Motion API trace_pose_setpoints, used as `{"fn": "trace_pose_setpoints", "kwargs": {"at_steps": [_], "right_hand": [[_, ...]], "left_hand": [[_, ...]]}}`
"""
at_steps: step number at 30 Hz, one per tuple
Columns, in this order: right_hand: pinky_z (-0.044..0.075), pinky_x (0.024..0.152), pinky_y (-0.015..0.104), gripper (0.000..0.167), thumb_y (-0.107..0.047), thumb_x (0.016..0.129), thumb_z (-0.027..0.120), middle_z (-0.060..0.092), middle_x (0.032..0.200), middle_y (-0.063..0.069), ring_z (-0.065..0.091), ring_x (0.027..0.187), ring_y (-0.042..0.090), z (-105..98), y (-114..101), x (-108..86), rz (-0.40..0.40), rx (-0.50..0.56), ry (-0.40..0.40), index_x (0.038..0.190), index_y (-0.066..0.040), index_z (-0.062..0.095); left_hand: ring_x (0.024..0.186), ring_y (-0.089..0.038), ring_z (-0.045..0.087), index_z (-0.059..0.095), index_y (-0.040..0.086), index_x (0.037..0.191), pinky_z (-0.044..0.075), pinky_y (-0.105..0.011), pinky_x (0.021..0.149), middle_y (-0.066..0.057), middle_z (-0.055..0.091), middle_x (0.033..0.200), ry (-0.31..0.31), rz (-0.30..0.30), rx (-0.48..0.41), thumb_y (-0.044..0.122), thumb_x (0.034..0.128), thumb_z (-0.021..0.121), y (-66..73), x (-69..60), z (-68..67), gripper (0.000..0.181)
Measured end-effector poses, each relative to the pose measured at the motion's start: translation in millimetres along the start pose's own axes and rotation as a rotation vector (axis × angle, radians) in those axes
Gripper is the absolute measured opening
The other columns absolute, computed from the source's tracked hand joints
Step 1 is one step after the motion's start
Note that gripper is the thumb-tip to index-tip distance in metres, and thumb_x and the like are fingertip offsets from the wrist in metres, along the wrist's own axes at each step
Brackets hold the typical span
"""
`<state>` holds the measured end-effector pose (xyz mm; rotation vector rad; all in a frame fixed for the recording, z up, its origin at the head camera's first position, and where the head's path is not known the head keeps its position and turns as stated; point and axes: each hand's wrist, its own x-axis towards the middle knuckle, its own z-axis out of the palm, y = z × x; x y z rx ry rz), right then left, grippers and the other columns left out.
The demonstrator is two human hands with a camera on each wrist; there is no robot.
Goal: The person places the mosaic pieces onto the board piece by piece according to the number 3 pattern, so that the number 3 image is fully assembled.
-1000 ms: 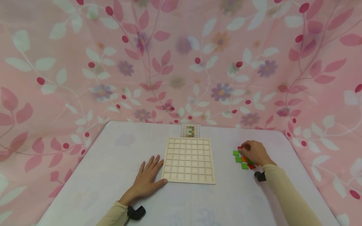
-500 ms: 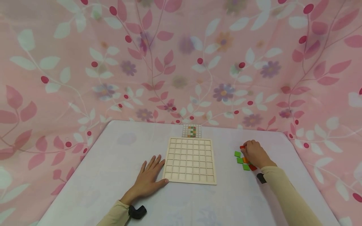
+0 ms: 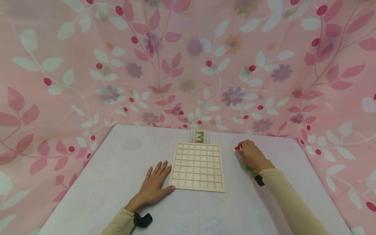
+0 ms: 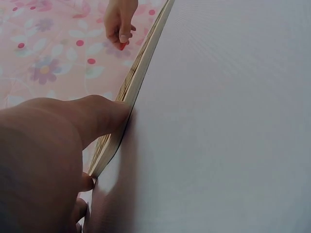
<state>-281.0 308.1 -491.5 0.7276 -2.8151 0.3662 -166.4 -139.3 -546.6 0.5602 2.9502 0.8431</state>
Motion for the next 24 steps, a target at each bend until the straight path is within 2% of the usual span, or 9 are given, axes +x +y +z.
{"fn": "trace_pose_setpoints", "kwargs": {"at_steps": [6, 13, 18, 24], "right_hand": [[0.058, 0.085, 0.050, 0.023, -0.001, 0.097, 0.071, 0.064, 0.102, 0.020, 0.062, 0.095, 0.036, 10, -18, 13.3, -0.037, 0.015, 0.006, 0.116, 0.011, 0.064], [0.055, 0.087, 0.049, 0.027, -0.005, 0.101, 0.068, 0.063, 0.108, 0.020, 0.059, 0.099, 0.034, 21, -38, 28.9, 0.016, 0.071, -0.080, 0.121, 0.010, 0.062], [0.055, 0.092, 0.050, 0.026, -0.014, 0.105, 0.067, 0.063, 0.115, 0.020, 0.059, 0.106, 0.034, 31, -49, 39.4, 0.059, 0.134, -0.130, 0.122, 0.005, 0.064], [0.054, 0.094, 0.048, 0.029, -0.019, 0.107, 0.065, 0.063, 0.117, 0.017, 0.058, 0.108, 0.031, 39, -60, 48.8, 0.082, 0.180, -0.166, 0.124, 0.004, 0.063]], "left_hand": [[0.166, -0.038, 0.012, 0.038, 0.009, 0.165, 0.003, -0.067, 0.130, -0.014, 0.024, 0.176, 0.001, 0.007, -0.003, 0.053, 0.0977, 0.064, 0.4, -0.4, -0.7, 0.084], [0.166, -0.037, 0.012, 0.038, 0.011, 0.165, 0.003, -0.067, 0.130, -0.013, 0.024, 0.177, 0.001, 0.001, 0.001, 0.054, 0.0977, 0.063, -0.2, -0.1, 0.0, 0.084], [0.166, -0.037, 0.011, 0.039, 0.011, 0.165, 0.004, -0.067, 0.130, -0.013, 0.024, 0.177, -0.002, -0.002, 0.002, 0.055, 0.0977, 0.062, -0.8, -0.4, 0.3, 0.084], [0.166, -0.037, 0.011, 0.038, 0.011, 0.165, 0.003, -0.067, 0.130, -0.013, 0.024, 0.177, -0.004, -0.002, -0.006, 0.054, 0.0979, 0.063, 1.1, -0.2, -1.3, 0.083]]}}
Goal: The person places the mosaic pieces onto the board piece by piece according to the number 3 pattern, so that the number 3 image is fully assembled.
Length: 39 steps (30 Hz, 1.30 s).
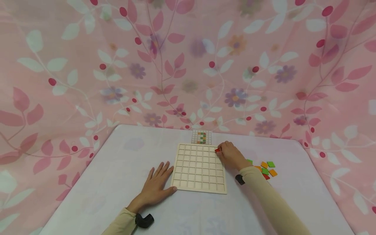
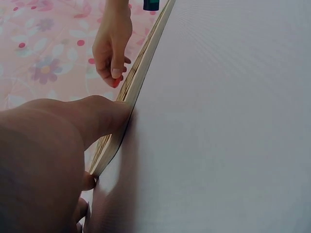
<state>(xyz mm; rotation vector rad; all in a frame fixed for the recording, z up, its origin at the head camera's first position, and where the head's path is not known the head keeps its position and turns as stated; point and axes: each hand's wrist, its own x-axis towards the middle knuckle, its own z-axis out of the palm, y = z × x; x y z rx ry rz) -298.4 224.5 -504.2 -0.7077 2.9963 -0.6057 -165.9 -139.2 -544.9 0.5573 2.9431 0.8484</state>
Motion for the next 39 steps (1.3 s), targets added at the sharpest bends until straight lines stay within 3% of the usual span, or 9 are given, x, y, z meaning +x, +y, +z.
{"fn": "trace_pose_setpoints", "kwargs": {"at_steps": [15, 25, 32, 39], "right_hand": [[0.055, 0.091, 0.046, 0.032, -0.023, 0.105, 0.069, 0.064, 0.112, 0.013, 0.058, 0.102, 0.027, 11, -18, 18.8, -0.067, -0.068, -0.011, 0.124, 0.002, 0.063], [0.057, 0.091, 0.047, 0.027, -0.017, 0.103, 0.070, 0.065, 0.111, 0.014, 0.060, 0.103, 0.028, 18, -27, 22.8, -0.156, -0.070, 0.015, 0.123, 0.001, 0.066], [0.056, 0.086, 0.042, 0.019, -0.011, 0.103, 0.068, 0.065, 0.104, 0.006, 0.059, 0.096, 0.020, 19, -29, 23.2, -0.182, 0.002, -0.017, 0.122, -0.008, 0.071], [0.055, 0.083, 0.039, 0.027, -0.013, 0.103, 0.069, 0.068, 0.102, 0.003, 0.059, 0.090, 0.016, 15, -28, 23.5, -0.151, 0.099, -0.039, 0.130, -0.009, 0.069]], "left_hand": [[0.167, -0.036, 0.011, 0.037, 0.012, 0.166, 0.002, -0.067, 0.130, -0.012, 0.022, 0.177, -0.007, -0.012, 0.004, 0.053, 0.0987, 0.063, 3.0, -0.7, -2.8, 0.083], [0.166, -0.037, 0.011, 0.038, 0.012, 0.165, 0.003, -0.067, 0.130, -0.012, 0.023, 0.177, -0.007, -0.010, 0.003, 0.055, 0.0985, 0.062, 2.2, -0.8, -0.6, 0.083], [0.166, -0.036, 0.012, 0.038, 0.012, 0.166, 0.004, -0.067, 0.130, -0.011, 0.023, 0.177, -0.007, -0.008, 0.010, 0.057, 0.0986, 0.062, 0.4, -1.2, 0.8, 0.084], [0.166, -0.037, 0.011, 0.038, 0.012, 0.166, 0.004, -0.067, 0.130, -0.012, 0.023, 0.177, -0.002, -0.001, 0.002, 0.057, 0.0987, 0.061, -0.2, -0.6, 1.1, 0.084]]}}
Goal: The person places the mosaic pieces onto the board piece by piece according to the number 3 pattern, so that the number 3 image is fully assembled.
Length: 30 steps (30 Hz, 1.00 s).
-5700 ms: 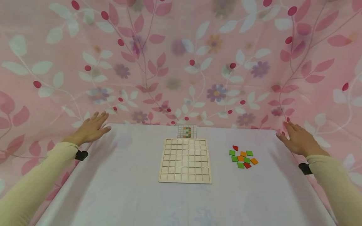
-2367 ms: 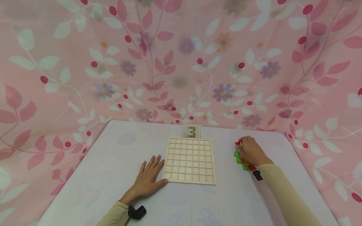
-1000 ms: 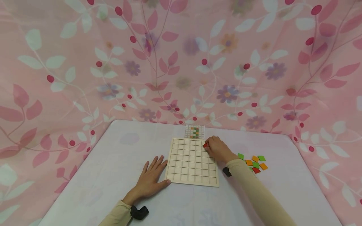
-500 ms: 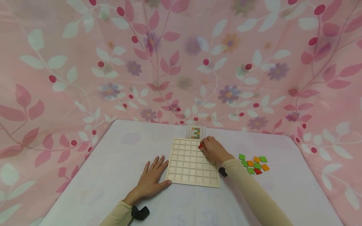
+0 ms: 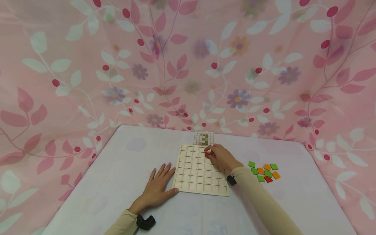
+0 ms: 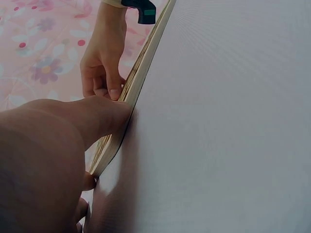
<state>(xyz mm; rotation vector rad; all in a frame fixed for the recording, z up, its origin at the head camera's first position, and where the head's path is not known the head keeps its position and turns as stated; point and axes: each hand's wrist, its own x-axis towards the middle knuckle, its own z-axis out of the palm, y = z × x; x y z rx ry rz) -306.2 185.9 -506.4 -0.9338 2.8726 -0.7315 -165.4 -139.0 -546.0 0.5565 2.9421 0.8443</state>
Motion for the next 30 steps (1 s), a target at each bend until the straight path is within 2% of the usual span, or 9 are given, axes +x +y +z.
{"fn": "trace_pose_setpoints", "kwargs": {"at_steps": [3, 6, 11, 20, 30], "right_hand": [[0.053, 0.078, 0.034, 0.027, -0.012, 0.102, 0.069, 0.067, 0.096, 0.001, 0.057, 0.084, 0.013, -1, 2, 0.0, 0.028, 0.063, -0.002, 0.128, -0.006, 0.068], [0.051, 0.074, 0.030, 0.020, -0.012, 0.101, 0.070, 0.065, 0.091, 0.000, 0.056, 0.080, 0.012, -1, 5, -0.2, 0.056, 0.112, -0.005, 0.120, -0.005, 0.070], [0.049, 0.071, 0.025, 0.013, -0.016, 0.102, 0.071, 0.064, 0.091, 0.000, 0.055, 0.080, 0.011, 2, 9, -0.3, 0.085, 0.160, -0.007, 0.112, -0.008, 0.072], [0.048, 0.072, 0.025, 0.011, -0.014, 0.099, 0.073, 0.065, 0.091, 0.000, 0.055, 0.080, 0.014, 4, 12, 1.3, 0.127, 0.228, 0.009, 0.108, -0.008, 0.073], [0.049, 0.074, 0.027, 0.010, -0.015, 0.100, 0.073, 0.066, 0.093, 0.001, 0.056, 0.083, 0.015, 5, 14, 0.3, 0.150, 0.248, 0.009, 0.109, -0.010, 0.074]], "left_hand": [[0.166, -0.037, 0.012, 0.037, 0.011, 0.166, 0.004, -0.067, 0.129, -0.012, 0.023, 0.177, -0.003, 0.003, 0.003, 0.057, 0.0986, 0.062, -0.7, 0.7, 0.9, 0.085], [0.166, -0.037, 0.012, 0.037, 0.012, 0.166, 0.005, -0.067, 0.129, -0.012, 0.023, 0.177, -0.004, 0.003, 0.015, 0.058, 0.0983, 0.062, -1.3, 0.8, 1.4, 0.086], [0.166, -0.038, 0.013, 0.038, 0.011, 0.165, 0.006, -0.068, 0.129, -0.013, 0.024, 0.177, 0.000, 0.001, 0.016, 0.057, 0.0978, 0.063, -0.7, 0.3, 0.1, 0.085], [0.166, -0.039, 0.014, 0.040, 0.010, 0.164, 0.006, -0.068, 0.129, -0.014, 0.026, 0.176, 0.010, -0.001, 0.006, 0.055, 0.0980, 0.063, 1.8, -0.6, -0.5, 0.083], [0.166, -0.037, 0.013, 0.040, 0.012, 0.165, 0.006, -0.068, 0.129, -0.012, 0.025, 0.176, 0.006, -0.006, 0.018, 0.057, 0.0980, 0.062, 1.3, 0.9, -0.7, 0.083]]}}
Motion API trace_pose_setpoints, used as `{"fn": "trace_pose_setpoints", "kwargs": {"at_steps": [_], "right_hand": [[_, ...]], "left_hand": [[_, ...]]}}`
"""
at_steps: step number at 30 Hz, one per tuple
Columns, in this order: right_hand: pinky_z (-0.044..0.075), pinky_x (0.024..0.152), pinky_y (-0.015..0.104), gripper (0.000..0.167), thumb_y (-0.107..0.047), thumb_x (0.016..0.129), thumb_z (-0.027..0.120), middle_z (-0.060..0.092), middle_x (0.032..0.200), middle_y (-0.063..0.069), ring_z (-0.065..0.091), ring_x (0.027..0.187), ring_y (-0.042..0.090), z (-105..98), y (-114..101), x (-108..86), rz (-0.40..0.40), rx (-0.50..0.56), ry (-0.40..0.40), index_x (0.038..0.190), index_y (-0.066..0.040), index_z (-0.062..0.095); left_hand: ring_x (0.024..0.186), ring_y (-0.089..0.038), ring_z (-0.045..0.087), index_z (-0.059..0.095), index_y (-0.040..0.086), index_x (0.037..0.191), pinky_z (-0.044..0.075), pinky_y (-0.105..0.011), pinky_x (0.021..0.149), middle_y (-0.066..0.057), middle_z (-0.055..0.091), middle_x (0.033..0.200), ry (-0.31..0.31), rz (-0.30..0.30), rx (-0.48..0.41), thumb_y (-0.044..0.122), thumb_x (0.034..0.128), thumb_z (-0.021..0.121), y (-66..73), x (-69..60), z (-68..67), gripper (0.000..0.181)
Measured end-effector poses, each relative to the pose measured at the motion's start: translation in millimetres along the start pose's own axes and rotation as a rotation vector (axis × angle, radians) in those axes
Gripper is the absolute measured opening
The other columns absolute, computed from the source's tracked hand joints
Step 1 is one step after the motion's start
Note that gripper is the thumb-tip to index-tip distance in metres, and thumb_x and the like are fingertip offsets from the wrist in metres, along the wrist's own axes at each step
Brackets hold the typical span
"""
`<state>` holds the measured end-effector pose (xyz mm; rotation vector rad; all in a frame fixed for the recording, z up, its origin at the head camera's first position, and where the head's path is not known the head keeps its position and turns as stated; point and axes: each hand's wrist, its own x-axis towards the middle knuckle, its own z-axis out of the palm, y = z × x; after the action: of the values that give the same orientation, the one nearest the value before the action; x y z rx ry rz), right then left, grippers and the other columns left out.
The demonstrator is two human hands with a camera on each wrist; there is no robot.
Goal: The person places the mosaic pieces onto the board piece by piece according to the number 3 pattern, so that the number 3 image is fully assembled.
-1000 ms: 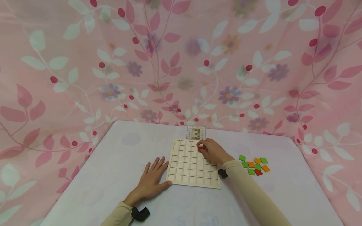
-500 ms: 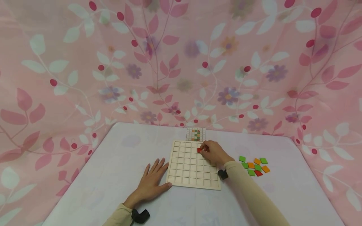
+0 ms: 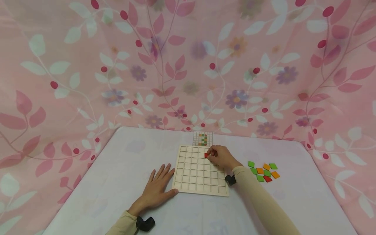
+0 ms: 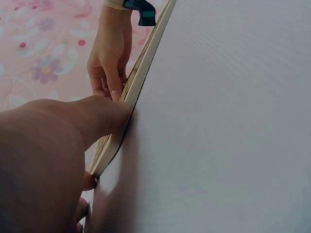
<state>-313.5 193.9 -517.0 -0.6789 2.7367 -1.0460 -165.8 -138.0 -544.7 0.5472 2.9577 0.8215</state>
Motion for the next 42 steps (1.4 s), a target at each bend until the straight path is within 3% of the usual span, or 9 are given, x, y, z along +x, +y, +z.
{"fn": "trace_pose_setpoints", "kwargs": {"at_steps": [13, 17, 25, 33, 42], "right_hand": [[0.051, 0.079, 0.030, 0.012, -0.018, 0.099, 0.076, 0.068, 0.096, 0.001, 0.059, 0.085, 0.016, -3, 2, 1.3, 0.004, 0.037, -0.001, 0.109, -0.012, 0.074], [0.052, 0.080, 0.030, 0.020, -0.020, 0.098, 0.078, 0.068, 0.098, 0.002, 0.060, 0.086, 0.016, -5, 3, 0.5, 0.022, 0.051, -0.007, 0.115, -0.011, 0.073], [0.055, 0.081, 0.033, 0.030, -0.020, 0.098, 0.077, 0.073, 0.102, 0.007, 0.067, 0.091, 0.019, -25, 4, -7.3, 0.046, 0.048, 0.072, 0.125, -0.007, 0.072], [0.051, 0.072, 0.027, 0.026, -0.019, 0.098, 0.077, 0.071, 0.095, 0.003, 0.063, 0.086, 0.016, -63, 23, -41.3, 0.043, -0.051, 0.108, 0.120, -0.005, 0.074], [0.054, 0.075, 0.024, 0.028, -0.024, 0.098, 0.078, 0.070, 0.100, 0.001, 0.062, 0.090, 0.014, -107, 34, -91.5, 0.045, -0.169, 0.071, 0.117, -0.004, 0.074]], "left_hand": [[0.167, -0.035, 0.012, 0.037, 0.012, 0.166, 0.005, -0.067, 0.129, -0.011, 0.023, 0.177, -0.011, -0.010, -0.014, 0.059, 0.0983, 0.061, -1.4, -0.4, 1.1, 0.085], [0.166, -0.036, 0.012, 0.038, 0.013, 0.166, 0.005, -0.068, 0.129, -0.011, 0.024, 0.177, -0.010, -0.009, -0.012, 0.058, 0.0979, 0.062, -1.5, -0.1, 1.5, 0.085], [0.166, -0.036, 0.012, 0.037, 0.014, 0.166, 0.004, -0.067, 0.130, -0.011, 0.023, 0.177, -0.011, -0.007, -0.009, 0.057, 0.0982, 0.063, -0.9, -0.1, 0.6, 0.084], [0.166, -0.037, 0.013, 0.041, 0.014, 0.165, 0.005, -0.068, 0.129, -0.011, 0.025, 0.177, -0.008, -0.006, -0.026, 0.055, 0.0978, 0.064, 1.3, 0.0, 0.6, 0.082], [0.166, -0.038, 0.014, 0.042, 0.012, 0.164, 0.006, -0.069, 0.129, -0.014, 0.026, 0.176, -0.004, -0.010, -0.040, 0.053, 0.0973, 0.065, 1.3, -0.6, -2.1, 0.082]]}}
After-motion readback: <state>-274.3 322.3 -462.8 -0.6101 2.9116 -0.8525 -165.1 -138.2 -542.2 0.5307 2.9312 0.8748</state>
